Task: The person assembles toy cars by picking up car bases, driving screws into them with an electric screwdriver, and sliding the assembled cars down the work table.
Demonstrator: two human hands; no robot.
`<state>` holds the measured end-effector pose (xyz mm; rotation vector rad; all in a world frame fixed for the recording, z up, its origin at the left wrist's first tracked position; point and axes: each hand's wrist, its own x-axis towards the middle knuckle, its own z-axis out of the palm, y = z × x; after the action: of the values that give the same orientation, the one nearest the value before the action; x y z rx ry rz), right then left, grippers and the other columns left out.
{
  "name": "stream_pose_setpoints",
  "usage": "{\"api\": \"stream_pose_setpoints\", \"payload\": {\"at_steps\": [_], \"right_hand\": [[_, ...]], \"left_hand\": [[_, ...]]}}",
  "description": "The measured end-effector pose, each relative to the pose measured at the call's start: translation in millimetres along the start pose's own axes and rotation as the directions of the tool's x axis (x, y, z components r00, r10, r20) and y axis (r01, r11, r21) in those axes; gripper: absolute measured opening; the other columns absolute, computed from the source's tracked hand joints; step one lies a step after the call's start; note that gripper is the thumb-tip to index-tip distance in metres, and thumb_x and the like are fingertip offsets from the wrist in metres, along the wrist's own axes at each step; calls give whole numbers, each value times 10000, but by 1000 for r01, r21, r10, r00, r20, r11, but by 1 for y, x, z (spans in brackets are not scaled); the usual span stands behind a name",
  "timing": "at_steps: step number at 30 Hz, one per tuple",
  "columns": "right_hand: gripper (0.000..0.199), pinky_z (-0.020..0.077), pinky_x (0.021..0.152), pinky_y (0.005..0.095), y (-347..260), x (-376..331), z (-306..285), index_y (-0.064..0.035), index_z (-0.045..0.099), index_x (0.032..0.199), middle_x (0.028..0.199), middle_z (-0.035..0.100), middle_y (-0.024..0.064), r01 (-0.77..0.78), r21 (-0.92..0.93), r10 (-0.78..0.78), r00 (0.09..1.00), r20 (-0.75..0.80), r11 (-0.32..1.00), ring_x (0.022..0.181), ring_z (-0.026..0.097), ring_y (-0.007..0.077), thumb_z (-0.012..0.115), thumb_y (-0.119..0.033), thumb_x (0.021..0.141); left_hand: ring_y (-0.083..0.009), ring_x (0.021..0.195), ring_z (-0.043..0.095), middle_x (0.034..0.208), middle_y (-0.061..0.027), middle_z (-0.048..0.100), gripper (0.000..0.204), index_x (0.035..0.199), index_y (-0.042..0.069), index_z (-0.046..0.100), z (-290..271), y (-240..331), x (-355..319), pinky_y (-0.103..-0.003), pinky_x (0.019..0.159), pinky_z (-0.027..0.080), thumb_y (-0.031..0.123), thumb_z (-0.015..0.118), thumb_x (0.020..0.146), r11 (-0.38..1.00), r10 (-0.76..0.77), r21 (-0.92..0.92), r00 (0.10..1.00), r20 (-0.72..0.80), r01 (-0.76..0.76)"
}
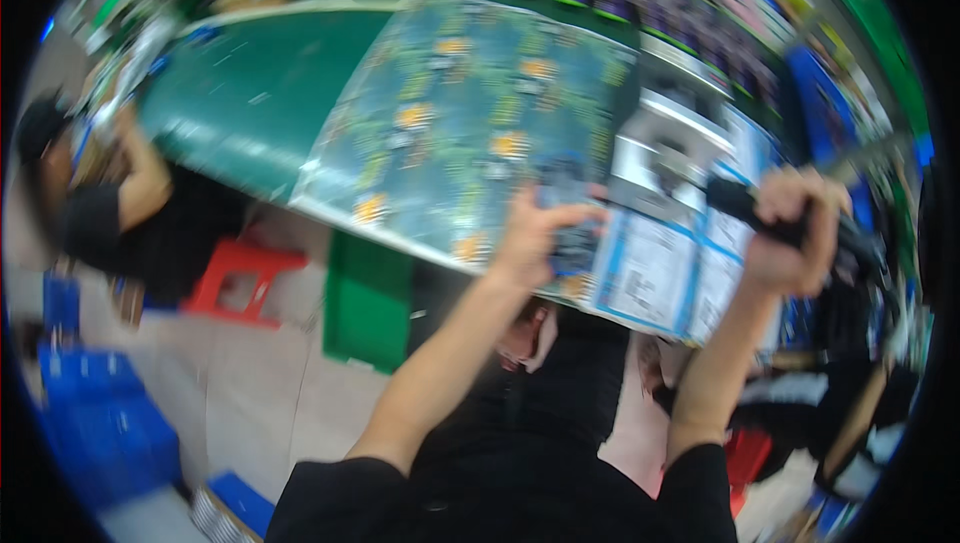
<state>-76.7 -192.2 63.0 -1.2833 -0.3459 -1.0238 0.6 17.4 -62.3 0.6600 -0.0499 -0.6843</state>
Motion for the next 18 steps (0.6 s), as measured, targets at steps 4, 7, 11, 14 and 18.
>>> {"api": "stream_pose_setpoints", "payload": {"at_steps": [4, 7, 11, 14, 18], "right_hand": [[159, 441, 624, 353, -13, 8, 1, -27, 517, 951, 682, 489, 76, -19, -139, 16, 1000, -17, 990, 571, 495, 188, 508, -184, 928], [125, 482, 586, 335, -12, 5, 0, -16, 524, 918, 644, 527, 77, -79, -149, 64, 993, -99, 986, 526, 525, 172, 583, -125, 902], [155, 475, 495, 264, 0, 4, 10, -18, 566, 844, 576, 562, 43, -112, -154, 96, 989, -114, 982, 449, 538, 122, 711, -73, 845], [168, 464, 486, 258, 1, 13, 16, -24, 572, 837, 577, 562, 35, -180, -224, 165, 983, -82, 958, 445, 534, 116, 728, -88, 834], [173, 448, 474, 263, -7, 13, 20, -24, 576, 821, 571, 544, 29, -364, -75, 361, 931, -52, 928, 433, 517, 118, 705, -134, 849]], "left_hand": [[-249, 856, 691, 1066, -136, 651, 472, 1232, 51, 518, 12, -14, 9, -386, 716, 601, -41, 658, 790, 999, -46, 8, 999, -7, 46], [-246, 831, 685, 1046, -128, 648, 469, 1233, 52, 518, 17, -24, 10, -396, 722, 597, -49, 654, 795, 999, -52, 12, 999, -1, 52], [-243, 851, 682, 1050, -123, 639, 457, 1215, 57, 523, 12, -25, 12, -405, 726, 596, -56, 658, 794, 998, -46, 40, 999, 11, 45], [-245, 876, 680, 1052, -123, 633, 459, 1212, 57, 508, 17, -22, 9, -404, 724, 600, -64, 657, 795, 997, -63, 38, 998, 20, 62], [-241, 881, 681, 1059, -125, 629, 471, 1213, 54, 482, 13, -23, 14, -400, 724, 601, -63, 666, 795, 999, -14, 39, 1000, -6, 14]]}}
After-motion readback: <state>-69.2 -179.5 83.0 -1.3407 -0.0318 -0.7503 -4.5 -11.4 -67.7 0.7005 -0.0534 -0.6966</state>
